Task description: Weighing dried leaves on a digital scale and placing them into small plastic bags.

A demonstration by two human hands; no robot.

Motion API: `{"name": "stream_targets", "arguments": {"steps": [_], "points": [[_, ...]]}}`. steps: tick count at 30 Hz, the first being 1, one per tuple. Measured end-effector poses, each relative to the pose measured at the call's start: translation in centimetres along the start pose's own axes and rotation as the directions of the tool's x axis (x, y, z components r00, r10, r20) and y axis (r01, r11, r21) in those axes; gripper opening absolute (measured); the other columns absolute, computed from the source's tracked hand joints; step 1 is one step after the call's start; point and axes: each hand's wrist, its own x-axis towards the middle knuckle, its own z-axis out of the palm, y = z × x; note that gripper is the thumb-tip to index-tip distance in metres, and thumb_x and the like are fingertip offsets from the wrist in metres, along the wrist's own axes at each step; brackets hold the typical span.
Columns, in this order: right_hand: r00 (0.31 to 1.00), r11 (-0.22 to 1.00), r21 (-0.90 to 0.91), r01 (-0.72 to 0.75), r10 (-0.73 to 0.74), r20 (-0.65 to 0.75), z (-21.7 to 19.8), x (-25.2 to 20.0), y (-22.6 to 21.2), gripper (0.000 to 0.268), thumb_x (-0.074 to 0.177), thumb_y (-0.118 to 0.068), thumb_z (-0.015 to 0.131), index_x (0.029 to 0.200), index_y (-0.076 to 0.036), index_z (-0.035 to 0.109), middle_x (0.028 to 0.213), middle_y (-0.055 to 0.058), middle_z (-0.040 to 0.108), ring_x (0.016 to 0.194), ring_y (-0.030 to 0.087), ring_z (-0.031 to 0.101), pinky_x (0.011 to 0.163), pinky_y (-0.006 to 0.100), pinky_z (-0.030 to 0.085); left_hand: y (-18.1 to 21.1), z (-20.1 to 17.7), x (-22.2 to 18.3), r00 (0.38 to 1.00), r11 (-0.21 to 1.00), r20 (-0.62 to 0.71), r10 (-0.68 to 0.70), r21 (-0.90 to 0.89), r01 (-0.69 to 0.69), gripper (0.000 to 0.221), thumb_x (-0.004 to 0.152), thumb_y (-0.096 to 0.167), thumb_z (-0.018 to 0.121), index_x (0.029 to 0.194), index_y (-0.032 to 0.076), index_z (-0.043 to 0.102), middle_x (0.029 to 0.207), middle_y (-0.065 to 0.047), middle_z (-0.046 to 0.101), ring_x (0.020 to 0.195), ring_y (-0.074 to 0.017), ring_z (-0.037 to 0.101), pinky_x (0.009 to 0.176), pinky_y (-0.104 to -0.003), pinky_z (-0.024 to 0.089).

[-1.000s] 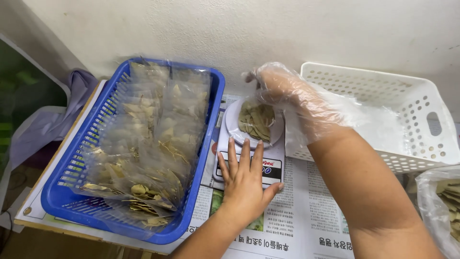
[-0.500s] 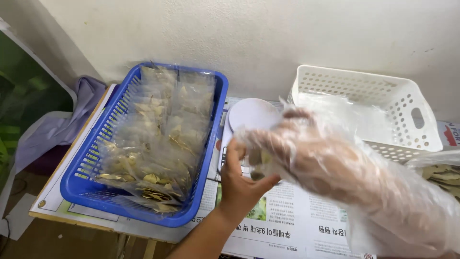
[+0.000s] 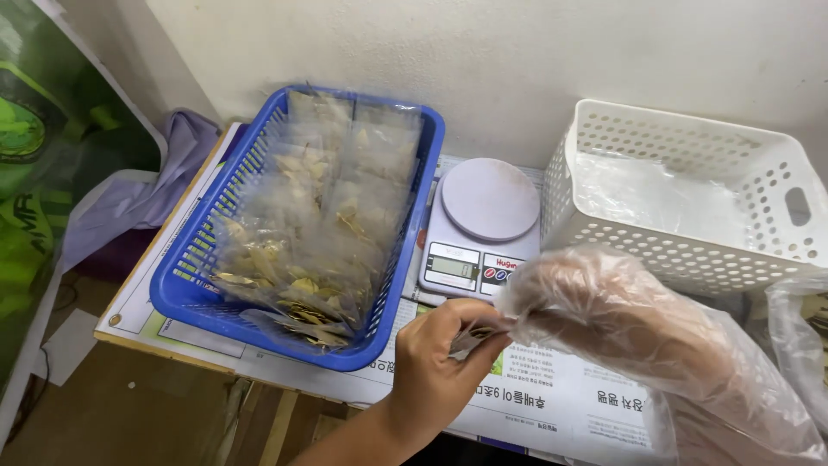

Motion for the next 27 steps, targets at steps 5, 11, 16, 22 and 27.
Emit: {"name": "stream_targets", "arguments": {"steps": [5, 11, 16, 22, 27], "points": [[0.997, 1.0, -0.012, 0.028, -0.029, -0.078, 0.8, 0.9, 0.5, 0.008, 0.095, -0.019, 0.062, 0.096, -0.021, 0.069, 0.072, -0.005, 0.072, 0.055, 0.009, 0.067, 0.046, 0.025, 0.052, 1.9, -5.0, 0.9, 0.997, 0.994, 0.074, 0.024, 0.106, -0.032, 0.049, 0.091, 0.015, 0.08, 0.132, 0.006, 0.054, 0.119, -0.01, 0.073, 0.103, -0.0221, 0.076, 0.092, -0.032, 0.061], [0.959, 0.928, -0.267, -0.261, 0.218, -0.18, 0.5, 8.0, 1.1, 0.036, 0.109, -0.025, 0.048, 0.075, -0.025, 0.062, 0.06, -0.006, 0.068, 0.042, 0.006, 0.06, 0.032, 0.021, 0.044, -0.4, -15.6, 8.4, 0.969, 0.705, 0.236, -0.068, 0.699, -0.121, 0.038, 0.097, 0.004, 0.061, 0.136, 0.002, 0.059, 0.124, -0.015, 0.071, 0.113, -0.0307, 0.068, 0.101, -0.042, 0.056], [0.87, 0.796, -0.603, 0.054, -0.334, -0.363, 0.7, 13.0, 3.4, 0.044, 0.12, -0.03, 0.05, 0.079, -0.025, 0.063, 0.059, -0.007, 0.058, 0.042, 0.005, 0.056, 0.035, 0.02, 0.047, -13.1, -21.4, 14.3, 0.858, 0.509, 0.303, -0.414, 0.859, -0.057, 0.042, 0.09, 0.0, 0.053, 0.128, 0.01, 0.069, 0.119, -0.014, 0.073, 0.112, -0.0401, 0.063, 0.096, -0.052, 0.049], [0.894, 0.982, 0.08, 0.17, -0.119, -0.431, 0.5, 13.8, 2.1, 0.011, 0.099, -0.012, 0.072, 0.106, -0.003, 0.072, 0.105, 0.013, 0.078, 0.096, 0.02, 0.078, 0.086, 0.03, 0.063, -20.0, -21.8, 14.5, 0.69, 0.569, 0.434, -0.579, 0.821, -0.039, 0.047, 0.1, 0.027, 0.055, 0.144, 0.012, 0.055, 0.148, -0.016, 0.054, 0.14, -0.0381, 0.043, 0.119, -0.05, 0.028], [0.942, 0.981, 0.082, 0.176, -0.144, -0.302, -0.5, 11.7, 1.2, 0.01, 0.1, -0.014, 0.065, 0.104, -0.006, 0.069, 0.089, 0.007, 0.08, 0.078, 0.013, 0.08, 0.068, 0.022, 0.065, -7.6, -17.0, 15.4, 0.757, 0.776, 0.405, -0.513, 0.595, 0.208, 0.07, 0.088, 0.02, 0.068, 0.152, 0.016, 0.043, 0.147, -0.008, 0.055, 0.138, -0.0268, 0.049, 0.117, -0.051, 0.037]]}}
